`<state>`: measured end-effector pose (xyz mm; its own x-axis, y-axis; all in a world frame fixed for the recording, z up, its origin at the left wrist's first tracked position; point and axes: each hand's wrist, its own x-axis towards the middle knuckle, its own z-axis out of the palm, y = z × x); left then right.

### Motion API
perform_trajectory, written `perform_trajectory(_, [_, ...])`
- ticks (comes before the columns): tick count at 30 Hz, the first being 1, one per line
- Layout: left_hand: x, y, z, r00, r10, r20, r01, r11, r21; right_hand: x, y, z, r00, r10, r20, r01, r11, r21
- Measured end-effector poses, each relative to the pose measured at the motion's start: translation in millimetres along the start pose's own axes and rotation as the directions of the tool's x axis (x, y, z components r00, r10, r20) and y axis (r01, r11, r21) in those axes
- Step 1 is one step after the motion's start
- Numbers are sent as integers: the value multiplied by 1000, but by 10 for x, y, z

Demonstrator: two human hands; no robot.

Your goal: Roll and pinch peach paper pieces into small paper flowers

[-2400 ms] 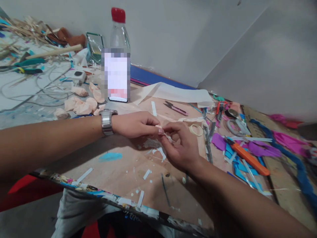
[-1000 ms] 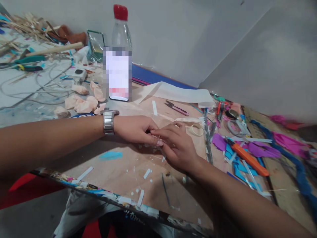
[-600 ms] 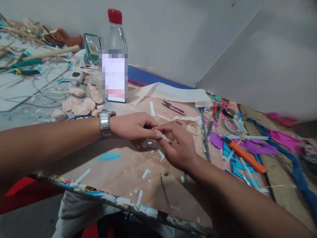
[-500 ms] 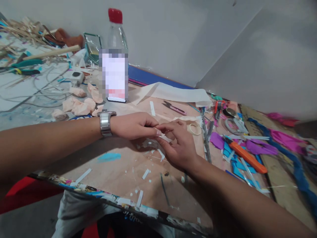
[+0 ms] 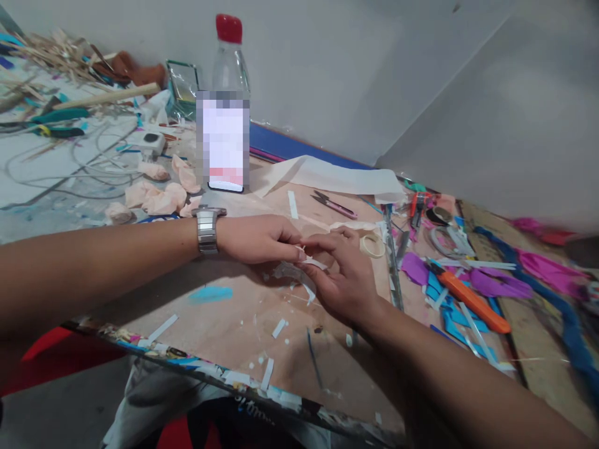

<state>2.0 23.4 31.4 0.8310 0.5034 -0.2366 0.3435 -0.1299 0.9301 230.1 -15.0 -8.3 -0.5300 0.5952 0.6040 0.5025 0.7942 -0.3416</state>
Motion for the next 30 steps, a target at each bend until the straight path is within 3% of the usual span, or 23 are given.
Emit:
perform_trajectory(5, [7, -57, -12, 997, 57, 46, -59, 998, 37, -3, 8, 6, 997, -31, 67, 31, 999, 9])
perform_trajectory(10, [10, -53, -3, 995, 94, 19, -96, 984, 148, -21, 24, 18, 998, -2, 69, -3, 998, 69])
perform_trajectory(21, [14, -14, 8, 992, 98, -76, -89, 990, 108, 22, 20, 21, 1000, 15, 9, -16, 994, 107])
perform_trajectory(30, [17, -1, -4, 988, 135, -75, -126, 986, 111, 16, 8, 16, 1000, 7, 11, -8, 994, 112])
